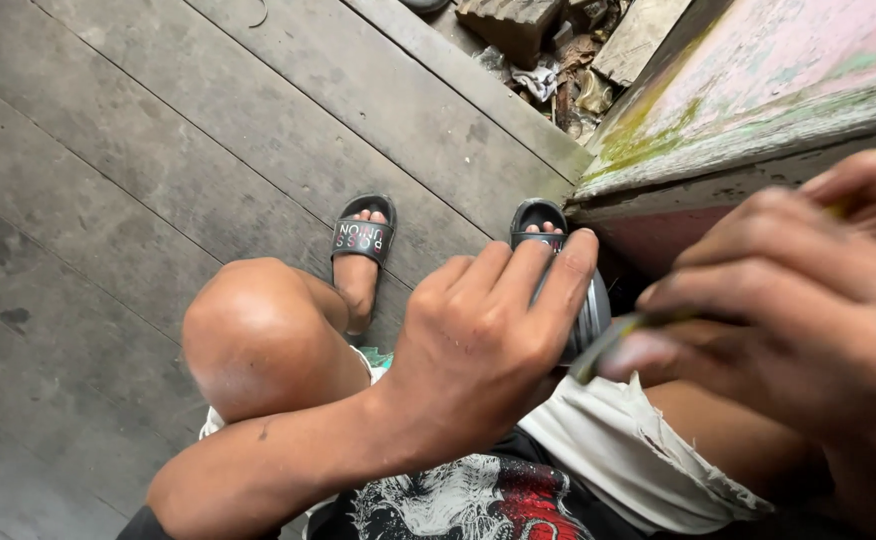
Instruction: Manually sanding the surface of a motorcycle engine piston using an abrasive block to smooth it.
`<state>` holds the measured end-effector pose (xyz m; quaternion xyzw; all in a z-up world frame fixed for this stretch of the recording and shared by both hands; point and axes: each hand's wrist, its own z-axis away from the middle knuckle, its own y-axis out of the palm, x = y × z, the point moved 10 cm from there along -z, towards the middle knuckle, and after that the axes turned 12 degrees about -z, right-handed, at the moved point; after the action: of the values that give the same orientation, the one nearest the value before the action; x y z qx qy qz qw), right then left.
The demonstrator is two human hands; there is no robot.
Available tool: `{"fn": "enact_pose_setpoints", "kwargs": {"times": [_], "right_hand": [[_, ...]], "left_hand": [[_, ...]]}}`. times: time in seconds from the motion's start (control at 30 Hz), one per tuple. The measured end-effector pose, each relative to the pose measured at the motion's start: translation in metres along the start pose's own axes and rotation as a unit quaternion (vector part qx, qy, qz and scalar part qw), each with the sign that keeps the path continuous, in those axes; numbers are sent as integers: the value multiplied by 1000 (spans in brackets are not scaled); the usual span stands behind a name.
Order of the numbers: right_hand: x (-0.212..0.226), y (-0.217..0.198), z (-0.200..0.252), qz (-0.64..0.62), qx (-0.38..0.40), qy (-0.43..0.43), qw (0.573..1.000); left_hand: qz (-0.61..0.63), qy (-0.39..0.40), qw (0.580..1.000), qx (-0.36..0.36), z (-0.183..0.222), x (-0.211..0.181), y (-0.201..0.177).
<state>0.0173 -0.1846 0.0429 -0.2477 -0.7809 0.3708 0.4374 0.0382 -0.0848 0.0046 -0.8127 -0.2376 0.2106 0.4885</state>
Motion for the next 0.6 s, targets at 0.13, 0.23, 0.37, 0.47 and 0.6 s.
{"fn": "enact_pose_setpoints", "kwargs": {"times": [0.13,0.23,0.37,0.47,0.6], "right_hand": [[0,-3,7,-19,-24,5,1000],[-2,3,15,10,2,24,1000],[-22,-5,31,18,-3,74,997],[-4,6,33,0,12,62,998],[-17,-6,37,-44,-23,39,998]], "left_hand": [[10,-13,1000,10,2,-1,2],[5,-16,1000,19,4,-3,7],[-12,-17,1000,8,2,-6,5],[-13,-11,1000,5,-1,-11,5],[-12,-8,1000,2,-4,-13,6]]}}
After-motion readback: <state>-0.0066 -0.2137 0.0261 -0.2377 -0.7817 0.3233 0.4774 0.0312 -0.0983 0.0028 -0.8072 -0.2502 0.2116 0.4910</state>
